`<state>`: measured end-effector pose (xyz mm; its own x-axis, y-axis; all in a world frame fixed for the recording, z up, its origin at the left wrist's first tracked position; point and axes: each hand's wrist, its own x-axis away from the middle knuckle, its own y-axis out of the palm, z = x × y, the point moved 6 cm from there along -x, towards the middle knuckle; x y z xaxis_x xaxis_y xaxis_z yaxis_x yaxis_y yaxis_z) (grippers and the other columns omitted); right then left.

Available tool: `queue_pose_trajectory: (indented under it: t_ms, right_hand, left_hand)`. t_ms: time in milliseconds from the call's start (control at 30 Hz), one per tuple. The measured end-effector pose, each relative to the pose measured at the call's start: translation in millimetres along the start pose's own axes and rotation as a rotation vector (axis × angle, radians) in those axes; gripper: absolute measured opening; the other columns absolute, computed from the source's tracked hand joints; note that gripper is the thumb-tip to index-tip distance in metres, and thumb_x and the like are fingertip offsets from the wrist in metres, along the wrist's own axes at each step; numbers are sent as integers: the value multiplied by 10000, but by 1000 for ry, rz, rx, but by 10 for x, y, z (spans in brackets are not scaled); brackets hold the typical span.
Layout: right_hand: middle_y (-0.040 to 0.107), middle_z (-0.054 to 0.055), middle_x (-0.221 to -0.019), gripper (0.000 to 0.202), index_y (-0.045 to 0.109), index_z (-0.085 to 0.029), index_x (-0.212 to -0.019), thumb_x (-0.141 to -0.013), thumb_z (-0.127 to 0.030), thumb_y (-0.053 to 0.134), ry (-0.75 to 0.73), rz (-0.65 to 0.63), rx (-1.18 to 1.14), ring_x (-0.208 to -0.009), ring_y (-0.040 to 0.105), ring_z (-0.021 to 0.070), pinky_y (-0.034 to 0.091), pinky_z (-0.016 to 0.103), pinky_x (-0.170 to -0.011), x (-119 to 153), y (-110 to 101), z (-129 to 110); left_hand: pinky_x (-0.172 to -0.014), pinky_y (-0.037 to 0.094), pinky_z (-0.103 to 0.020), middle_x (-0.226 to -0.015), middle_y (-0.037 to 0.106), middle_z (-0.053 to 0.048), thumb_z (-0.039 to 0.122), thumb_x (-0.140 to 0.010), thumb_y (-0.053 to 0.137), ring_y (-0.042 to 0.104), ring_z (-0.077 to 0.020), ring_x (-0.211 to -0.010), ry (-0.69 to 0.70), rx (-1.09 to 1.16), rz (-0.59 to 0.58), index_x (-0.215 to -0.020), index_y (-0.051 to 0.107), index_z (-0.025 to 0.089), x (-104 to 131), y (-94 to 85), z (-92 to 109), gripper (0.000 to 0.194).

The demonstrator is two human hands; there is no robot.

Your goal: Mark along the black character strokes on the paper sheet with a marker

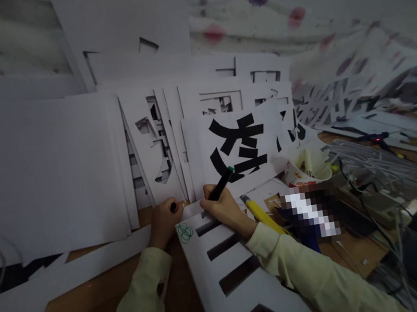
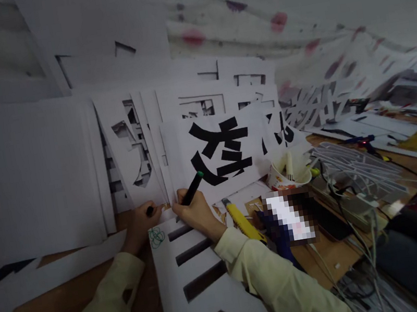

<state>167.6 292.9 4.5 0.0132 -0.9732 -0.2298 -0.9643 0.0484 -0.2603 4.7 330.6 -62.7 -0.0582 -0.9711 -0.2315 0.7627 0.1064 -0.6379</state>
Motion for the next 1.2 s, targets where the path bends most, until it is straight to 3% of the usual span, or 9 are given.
queue_pose_trajectory:
  t_ms: [1200]
  right_hand:
    - [275,-85,-501,235,320,-210,-528,-620,-151,528,19,-3,-5,-507,291,87,223,233,-477,-17,-9,33]
  left_hand:
    - [-534,257,-235,-518,392,45,402,-760,470,379,-108,-527,28,-1,-3,-553,379,197,0,13,-24,306]
